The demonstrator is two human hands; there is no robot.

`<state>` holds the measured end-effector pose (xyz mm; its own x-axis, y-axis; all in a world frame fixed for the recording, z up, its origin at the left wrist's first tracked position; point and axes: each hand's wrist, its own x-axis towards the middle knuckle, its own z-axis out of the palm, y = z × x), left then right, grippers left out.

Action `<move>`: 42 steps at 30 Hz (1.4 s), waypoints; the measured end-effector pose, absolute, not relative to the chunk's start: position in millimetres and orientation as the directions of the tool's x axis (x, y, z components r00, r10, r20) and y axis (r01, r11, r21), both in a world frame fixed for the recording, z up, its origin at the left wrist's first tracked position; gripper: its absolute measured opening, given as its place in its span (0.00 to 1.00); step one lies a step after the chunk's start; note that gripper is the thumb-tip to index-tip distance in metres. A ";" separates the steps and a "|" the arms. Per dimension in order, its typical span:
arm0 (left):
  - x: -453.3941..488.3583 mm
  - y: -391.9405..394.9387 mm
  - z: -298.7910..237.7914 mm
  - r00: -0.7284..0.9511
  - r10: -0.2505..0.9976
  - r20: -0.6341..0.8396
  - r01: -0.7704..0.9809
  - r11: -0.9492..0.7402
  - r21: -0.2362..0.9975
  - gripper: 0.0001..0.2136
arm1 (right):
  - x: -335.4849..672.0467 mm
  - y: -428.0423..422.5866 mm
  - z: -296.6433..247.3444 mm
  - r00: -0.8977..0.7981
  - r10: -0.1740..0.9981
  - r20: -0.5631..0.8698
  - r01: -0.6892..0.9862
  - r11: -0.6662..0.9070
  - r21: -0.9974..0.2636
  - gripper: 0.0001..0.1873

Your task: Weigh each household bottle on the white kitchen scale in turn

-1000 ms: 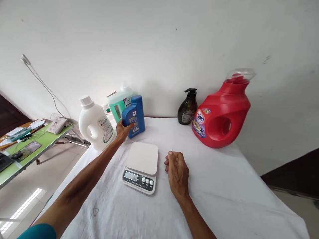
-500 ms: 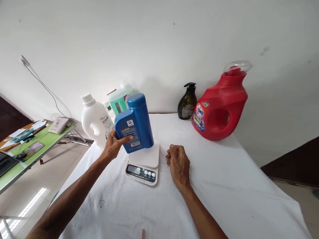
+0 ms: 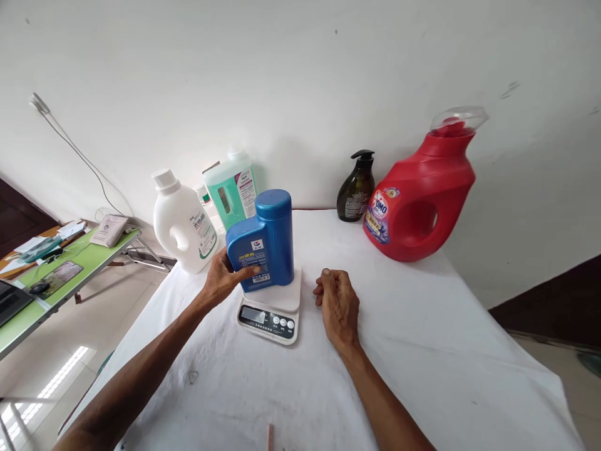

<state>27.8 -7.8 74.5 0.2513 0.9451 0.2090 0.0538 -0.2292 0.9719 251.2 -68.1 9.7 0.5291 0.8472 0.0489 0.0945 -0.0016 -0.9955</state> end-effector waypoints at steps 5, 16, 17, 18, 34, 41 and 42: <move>28.3 -17.1 75.4 0.255 0.938 0.234 0.100 -0.267 0.958 0.26 | 250.3 -68.9 8.3 0.524 0.850 0.054 0.102 0.000 -0.995 0.27; -5.7 -9.6 14.7 -0.002 0.978 0.207 0.014 -0.207 0.978 0.33 | 249.5 -69.6 2.4 0.487 0.871 0.069 0.148 -0.004 -0.989 0.30; -8.1 -7.4 8.2 -0.020 0.984 0.176 -0.006 -0.176 0.984 0.33 | 250.0 -69.2 1.9 0.488 0.870 0.067 0.151 -0.008 -0.989 0.30; -9.8 -5.6 3.4 -0.032 0.988 0.154 -0.027 -0.155 0.988 0.33 | 250.3 -68.8 1.8 0.490 0.869 0.064 0.151 -0.013 -0.988 0.30; -8.3 -3.8 9.4 0.022 0.991 0.129 0.045 -0.130 0.991 0.33 | 250.9 -69.0 4.7 0.478 0.878 0.017 0.175 -0.077 -0.982 0.29; -7.4 -3.6 7.5 0.031 0.988 0.149 0.045 -0.150 0.988 0.31 | 250.8 -68.8 4.6 0.462 0.887 0.016 0.175 -0.073 -0.982 0.29; -7.3 -3.6 7.2 0.033 0.988 0.151 0.046 -0.152 0.987 0.31 | 251.1 -68.7 3.9 0.456 0.890 0.013 0.173 -0.074 -0.982 0.29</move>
<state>-7.3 -3.6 7.2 0.0332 0.9880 0.1509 0.0456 -0.1523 0.9873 251.1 -68.7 3.9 0.4563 0.8897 0.0135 0.1732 -0.0739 -0.9821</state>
